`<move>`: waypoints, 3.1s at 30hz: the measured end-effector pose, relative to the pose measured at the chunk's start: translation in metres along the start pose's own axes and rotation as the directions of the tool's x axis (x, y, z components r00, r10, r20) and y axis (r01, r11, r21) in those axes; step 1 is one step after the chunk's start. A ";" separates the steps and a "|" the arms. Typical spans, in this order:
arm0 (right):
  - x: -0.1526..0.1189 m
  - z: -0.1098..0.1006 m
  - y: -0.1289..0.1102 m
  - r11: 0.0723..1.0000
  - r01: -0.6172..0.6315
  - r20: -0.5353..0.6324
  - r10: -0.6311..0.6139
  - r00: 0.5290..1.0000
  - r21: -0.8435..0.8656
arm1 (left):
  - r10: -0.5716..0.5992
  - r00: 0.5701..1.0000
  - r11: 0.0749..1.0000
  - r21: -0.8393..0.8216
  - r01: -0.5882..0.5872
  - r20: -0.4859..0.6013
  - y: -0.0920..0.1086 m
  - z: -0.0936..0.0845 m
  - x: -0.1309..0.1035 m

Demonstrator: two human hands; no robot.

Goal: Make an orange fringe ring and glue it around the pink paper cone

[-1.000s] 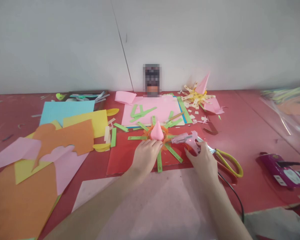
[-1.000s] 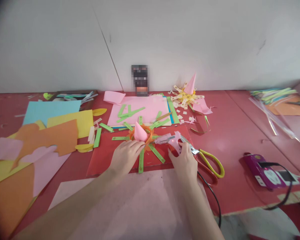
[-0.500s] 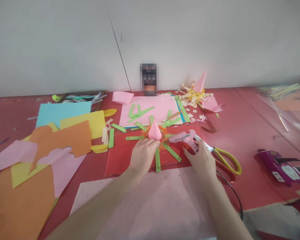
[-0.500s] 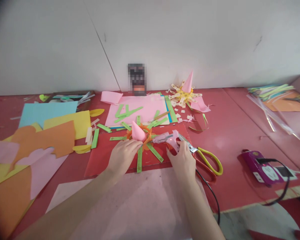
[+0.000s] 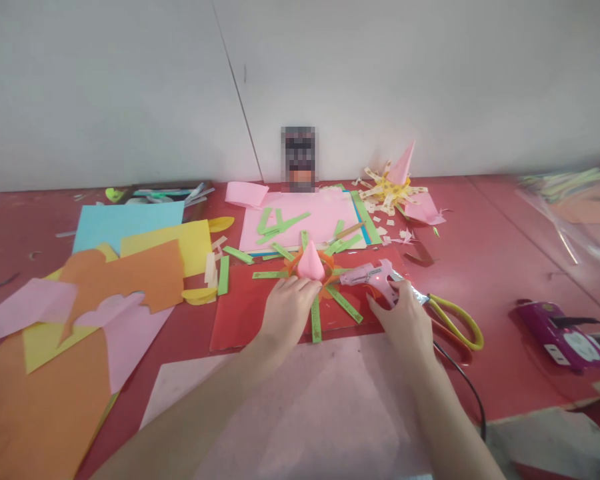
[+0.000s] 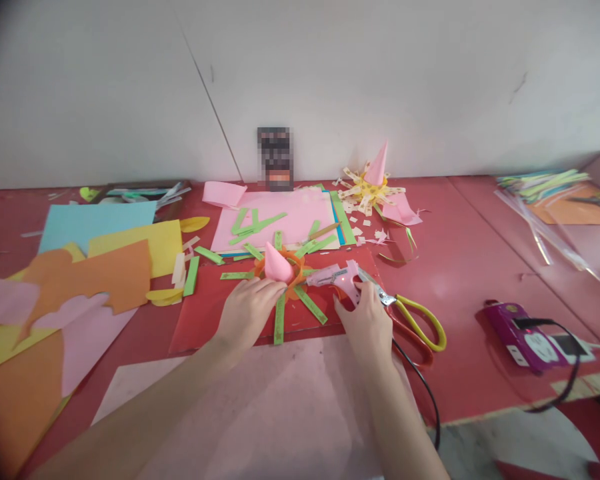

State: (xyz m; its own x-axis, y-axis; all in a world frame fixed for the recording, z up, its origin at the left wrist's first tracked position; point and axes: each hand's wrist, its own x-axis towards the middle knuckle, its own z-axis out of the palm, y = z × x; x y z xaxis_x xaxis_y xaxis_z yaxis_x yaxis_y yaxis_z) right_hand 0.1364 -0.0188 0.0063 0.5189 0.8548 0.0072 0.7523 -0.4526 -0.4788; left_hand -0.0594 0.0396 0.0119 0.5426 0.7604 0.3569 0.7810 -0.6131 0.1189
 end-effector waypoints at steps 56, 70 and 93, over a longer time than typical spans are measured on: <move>0.006 -0.004 0.008 0.842 -0.019 -0.237 0.174 0.956 0.540 | -0.238 0.963 0.898 -0.405 0.170 -0.124 -0.013 -0.066 0.062; 0.001 0.002 0.006 0.936 -0.008 -0.142 0.061 0.988 0.353 | 0.095 0.976 0.981 -0.150 -0.126 -0.198 -0.019 -0.044 0.011; -0.006 0.007 -0.001 0.991 0.095 -0.079 -0.088 0.993 0.091 | -0.026 0.997 0.971 -0.234 0.043 0.075 -0.027 -0.020 0.002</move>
State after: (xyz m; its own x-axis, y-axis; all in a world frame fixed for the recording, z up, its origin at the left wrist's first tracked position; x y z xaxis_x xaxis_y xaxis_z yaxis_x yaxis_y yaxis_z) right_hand 0.1294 -0.0217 0.0007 0.4814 0.8684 0.1187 0.7581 -0.3446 -0.5536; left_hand -0.0854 0.0530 0.0280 0.5439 0.7901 0.2827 0.7095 -0.6129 0.3478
